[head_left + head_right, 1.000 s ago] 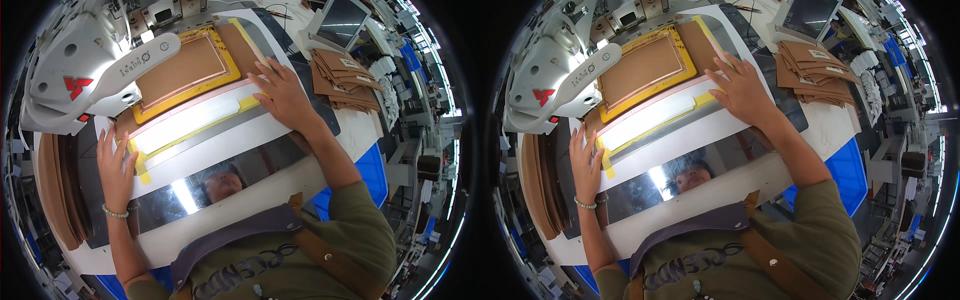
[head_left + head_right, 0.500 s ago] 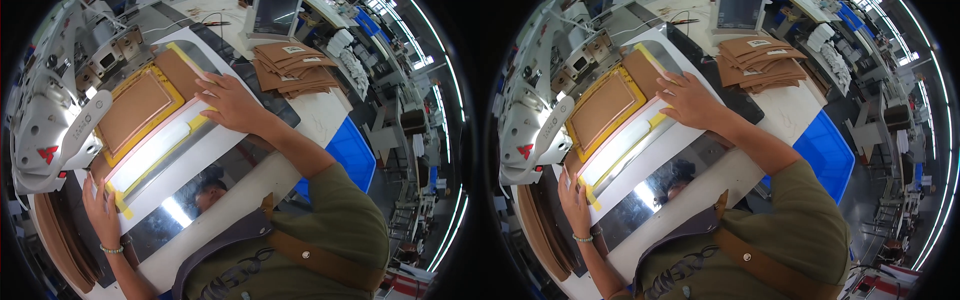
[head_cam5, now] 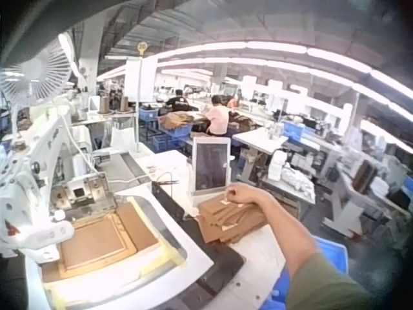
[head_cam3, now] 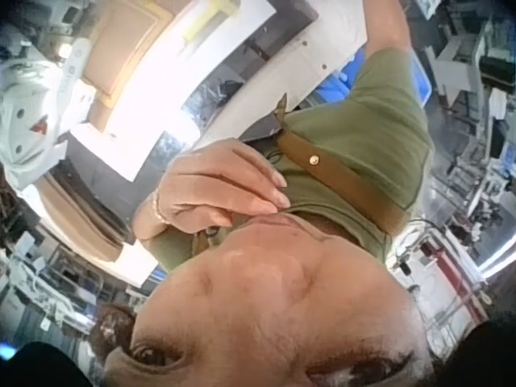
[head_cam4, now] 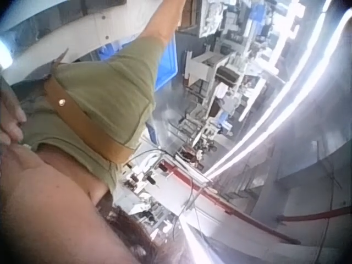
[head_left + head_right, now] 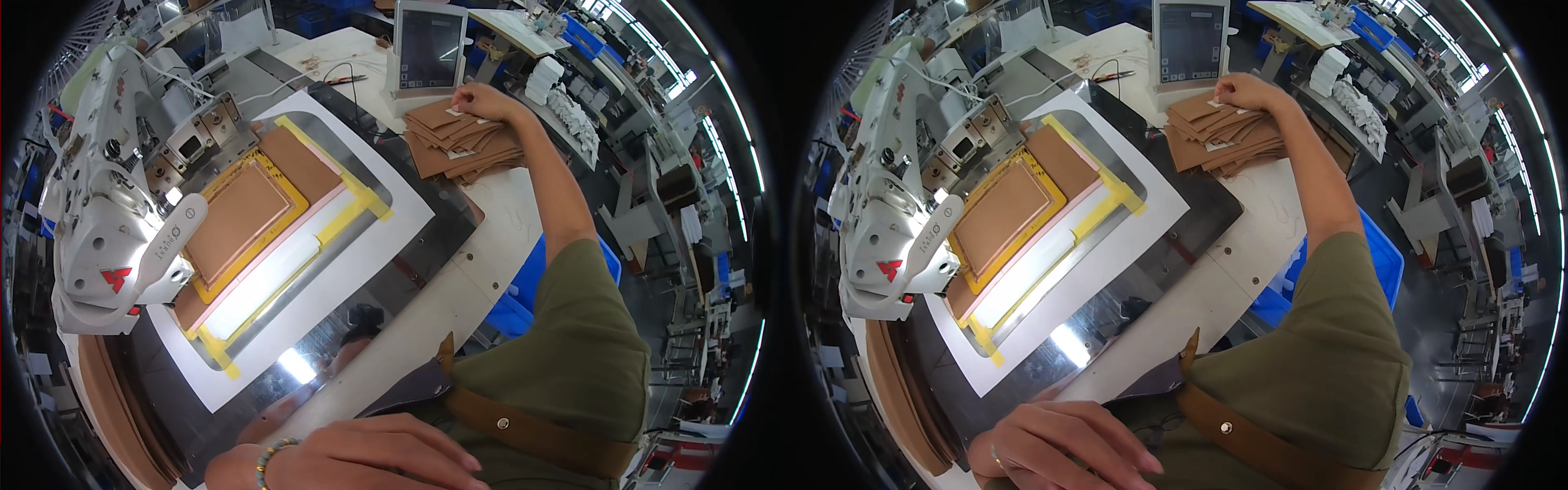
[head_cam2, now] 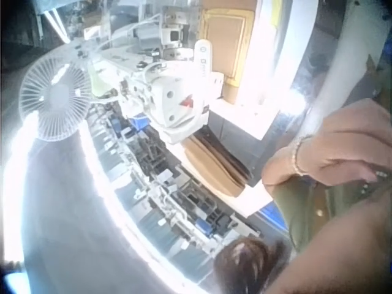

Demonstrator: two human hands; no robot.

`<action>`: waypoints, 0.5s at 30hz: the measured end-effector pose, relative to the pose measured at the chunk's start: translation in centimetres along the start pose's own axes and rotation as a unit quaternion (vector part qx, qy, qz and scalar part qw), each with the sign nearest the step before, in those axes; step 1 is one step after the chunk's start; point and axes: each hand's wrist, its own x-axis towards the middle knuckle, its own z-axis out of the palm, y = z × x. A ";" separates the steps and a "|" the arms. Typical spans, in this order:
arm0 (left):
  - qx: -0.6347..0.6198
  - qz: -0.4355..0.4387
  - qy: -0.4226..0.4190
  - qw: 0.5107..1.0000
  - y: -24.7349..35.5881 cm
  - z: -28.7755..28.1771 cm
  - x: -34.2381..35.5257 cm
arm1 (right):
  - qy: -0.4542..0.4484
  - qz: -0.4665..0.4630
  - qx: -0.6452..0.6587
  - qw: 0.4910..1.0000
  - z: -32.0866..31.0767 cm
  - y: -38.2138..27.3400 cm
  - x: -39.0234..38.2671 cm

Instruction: The recorder uses an industrial sewing machine to sew patches onto leather panels.

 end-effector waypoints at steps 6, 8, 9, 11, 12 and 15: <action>-0.271 0.162 -0.128 0.940 -3.7 1.1 0.9 | 0.124 -0.045 0.039 0.990 1.1 1.1 -1.2; -0.257 0.156 -0.129 0.945 -3.6 0.7 -0.2 | 0.145 -0.066 0.047 0.986 0.7 -1.0 -1.2; -0.248 0.150 -0.133 0.948 -3.5 0.5 -0.6 | 0.167 -0.075 0.122 0.976 0.7 -2.3 -0.8; -0.238 0.145 -0.121 0.953 -3.3 0.1 -0.8 | 0.178 -0.076 0.218 0.957 0.4 -7.2 -0.8; -0.229 0.140 -0.110 0.957 -3.4 -0.2 -0.9 | 0.165 -0.069 0.241 0.954 0.8 -10.5 -0.5; -0.190 0.142 -0.111 0.965 -2.3 -0.6 -1.7 | 0.139 -0.216 0.210 0.943 3.9 -20.1 1.0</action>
